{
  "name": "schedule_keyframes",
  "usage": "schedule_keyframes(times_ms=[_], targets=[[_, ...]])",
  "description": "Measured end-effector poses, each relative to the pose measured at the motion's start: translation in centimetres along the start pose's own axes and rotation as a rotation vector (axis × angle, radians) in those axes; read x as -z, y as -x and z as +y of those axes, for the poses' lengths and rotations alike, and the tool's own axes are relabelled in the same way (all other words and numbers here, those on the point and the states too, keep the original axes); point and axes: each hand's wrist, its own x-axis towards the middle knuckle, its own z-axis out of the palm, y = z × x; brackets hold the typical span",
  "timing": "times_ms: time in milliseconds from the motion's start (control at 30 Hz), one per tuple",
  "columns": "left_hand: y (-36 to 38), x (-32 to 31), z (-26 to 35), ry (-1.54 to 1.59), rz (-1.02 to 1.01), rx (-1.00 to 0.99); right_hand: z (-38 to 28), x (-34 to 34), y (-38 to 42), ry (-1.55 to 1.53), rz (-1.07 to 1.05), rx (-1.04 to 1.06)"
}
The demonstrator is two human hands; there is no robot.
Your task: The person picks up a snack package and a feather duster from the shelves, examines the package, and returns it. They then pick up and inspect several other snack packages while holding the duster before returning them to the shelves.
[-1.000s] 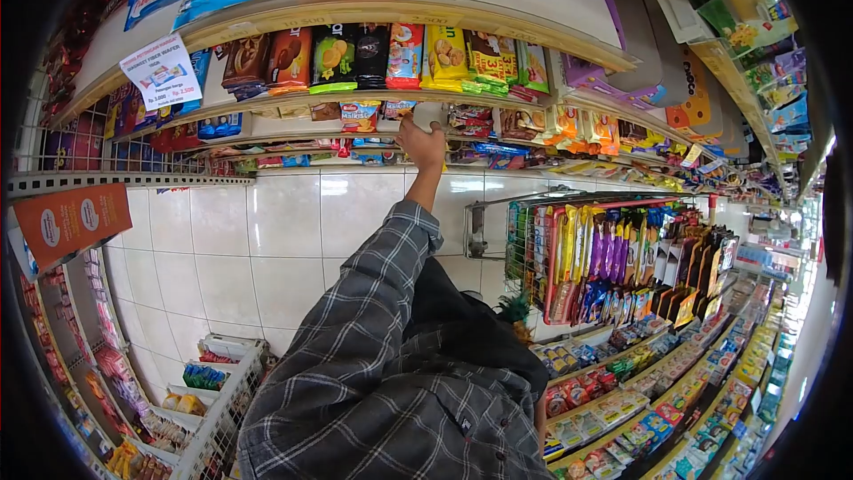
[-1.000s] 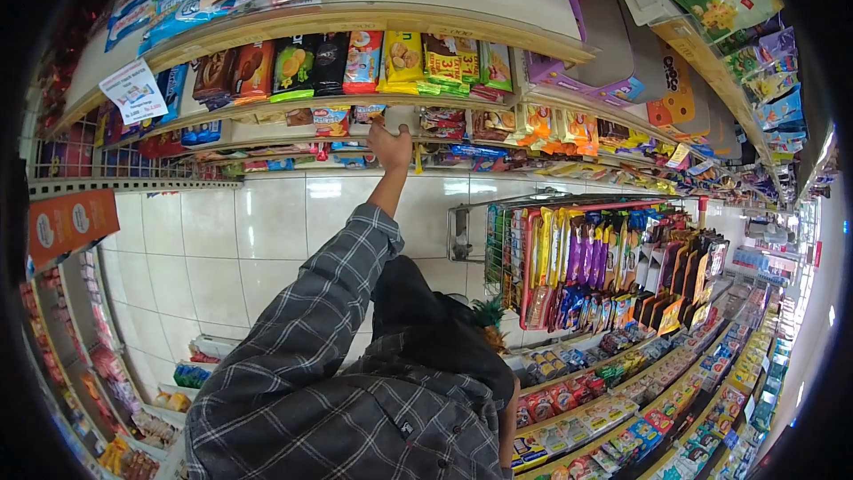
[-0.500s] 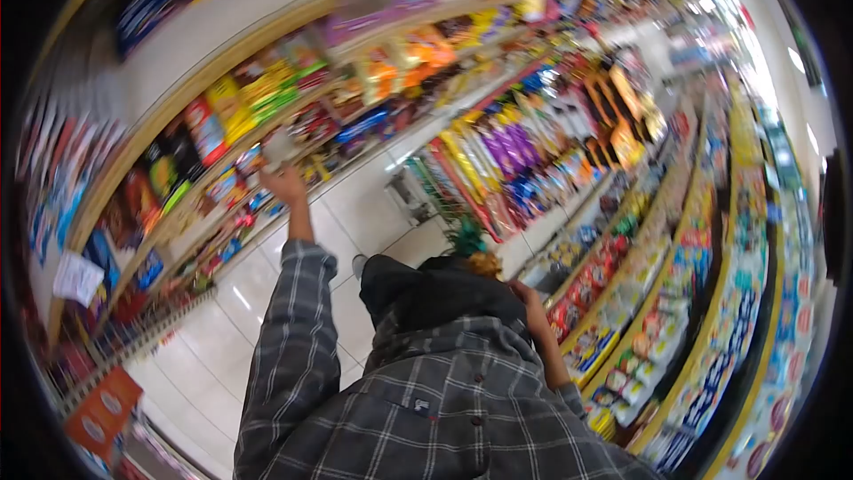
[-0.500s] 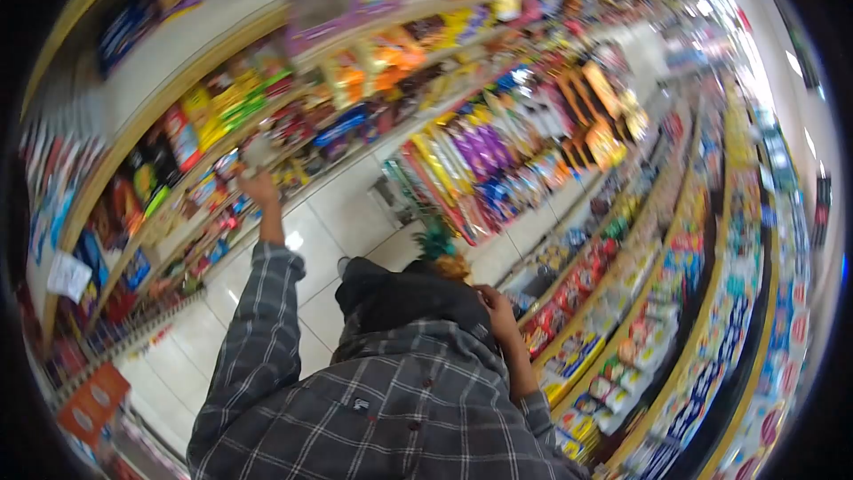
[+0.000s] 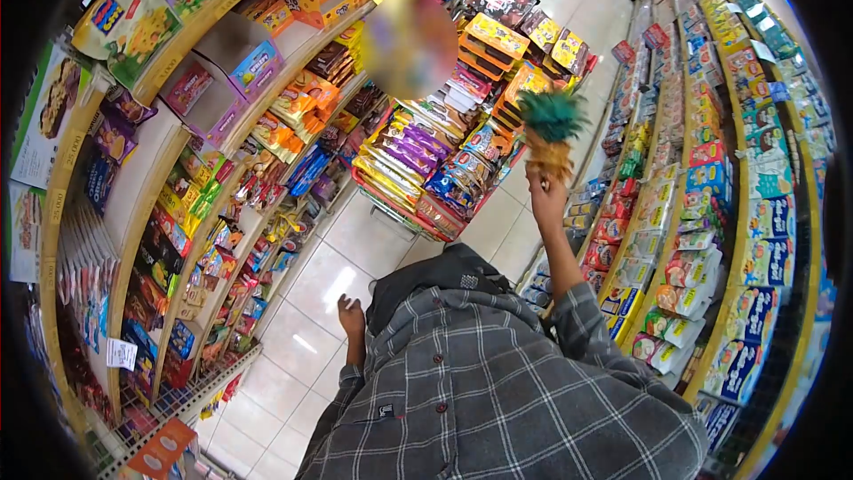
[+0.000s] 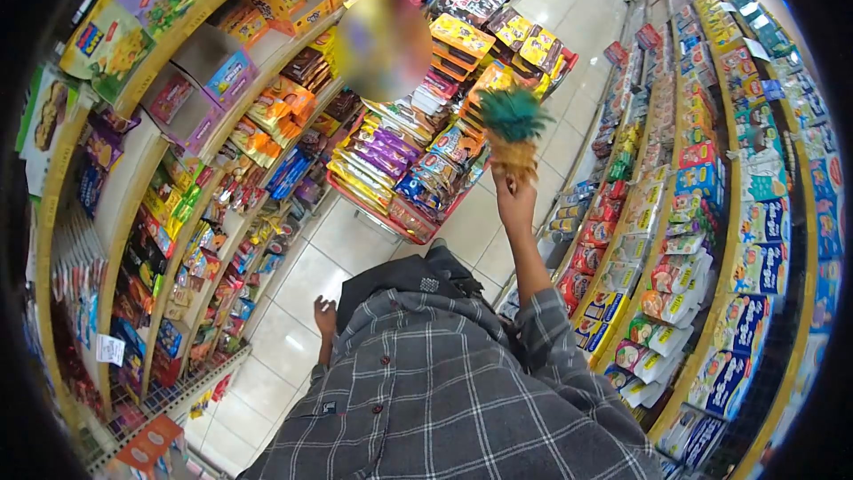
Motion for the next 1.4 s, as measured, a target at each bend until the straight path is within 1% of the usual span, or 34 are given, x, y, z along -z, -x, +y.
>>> schedule_keyframes(times_ms=[33, 67, 100, 133, 167, 200, 300, 400, 500, 600, 633, 733, 800, 867, 900, 1000, 1033, 1133, 1233, 1300, 1400], targets=[[1.4, 0.0, 0.1, -0.033, -0.037, -0.034, 1.2, -0.4, -0.9, -0.049, -0.096, -0.093], [2.7, -0.1, 0.3, -0.064, -0.072, -0.067, 2.3, -0.7, -1.2, -0.018, -0.158, -0.07], [3.7, -0.7, 0.4, -0.108, -0.026, -0.144, 2.3, -0.9, -1.8, 0.012, -0.218, -0.042], [4.5, -1.1, 0.6, -0.107, -0.017, -0.129, 2.4, -1.0, -2.5, 0.045, -0.277, -0.008], [5.2, -1.6, 0.7, -0.071, -0.012, -0.02, 3.5, -1.2, -2.9, 0.058, -0.34, 0.048], [6.0, -2.2, 1.8, -0.034, -0.006, 0.089, 3.6, -1.5, -3.3, 0.023, -0.343, 0.065], [7.4, -4.1, 3.1, 0.106, 0.065, 0.122, 2.7, -2.5, -3.8, -0.079, -0.337, 0.099], [8.2, -5.9, 5.6, 0.111, 0.068, 0.113, 2.2, -2.7, -4.2, -0.057, -0.444, -0.023], [9.1, -6.8, 9.8, 0.084, 0.015, 0.08, 1.9, -2.6, -3.9, -0.147, -0.415, -0.125], [9.6, -6.9, 14.6, 0.075, -0.107, -0.006, 0.3, -1.7, -3.6, -0.273, -0.366, -0.068], [9.3, -7.1, 15.6, 0.069, -0.144, -0.065, 0.6, -1.8, -3.3, -0.232, -0.349, -0.026], [7.9, -7.2, 17.7, -0.029, -0.239, -0.196, 3.6, -3.0, -3.2, -0.067, -0.428, -0.056], [8.4, -7.1, 21.4, -0.088, -0.308, -0.254, 3.9, -4.0, -3.3, -0.092, -0.412, 0.009], [8.9, -6.8, 24.5, -0.12, -0.334, -0.291, 3.0, -4.3, -3.5, -0.142, -0.455, -0.05], [9.1, -6.7, 25.1, -0.137, -0.36, -0.314, 2.5, -4.3, -3.4, -0.159, -0.466, -0.082], [9.0, -5.9, 25.5, -0.128, -0.367, -0.345, 1.0, -4.3, -2.8, -0.236, -0.375, -0.024], [9.3, -5.3, 25.6, -0.114, -0.373, -0.329, 1.1, -4.2, -2.8, -0.182, -0.393, -0.019], [9.9, -3.3, 25.4, -0.036, -0.418, -0.296, 0.6, -4.5, -2.4, -0.245, -0.362, 0.024], [10.2, -0.9, 25.3, -0.023, -0.456, -0.256, 0.0, -4.2, -2.0, -0.22, -0.408, -0.028], [10.1, 0.6, 25.7, 0.016, -0.501, -0.286, -0.2, -4.1, -1.7, -0.207, -0.423, -0.064], [9.4, 1.8, 26.9, 0.067, -0.582, -0.327, -0.8, -4.6, -0.9, -0.276, -0.411, -0.053]])
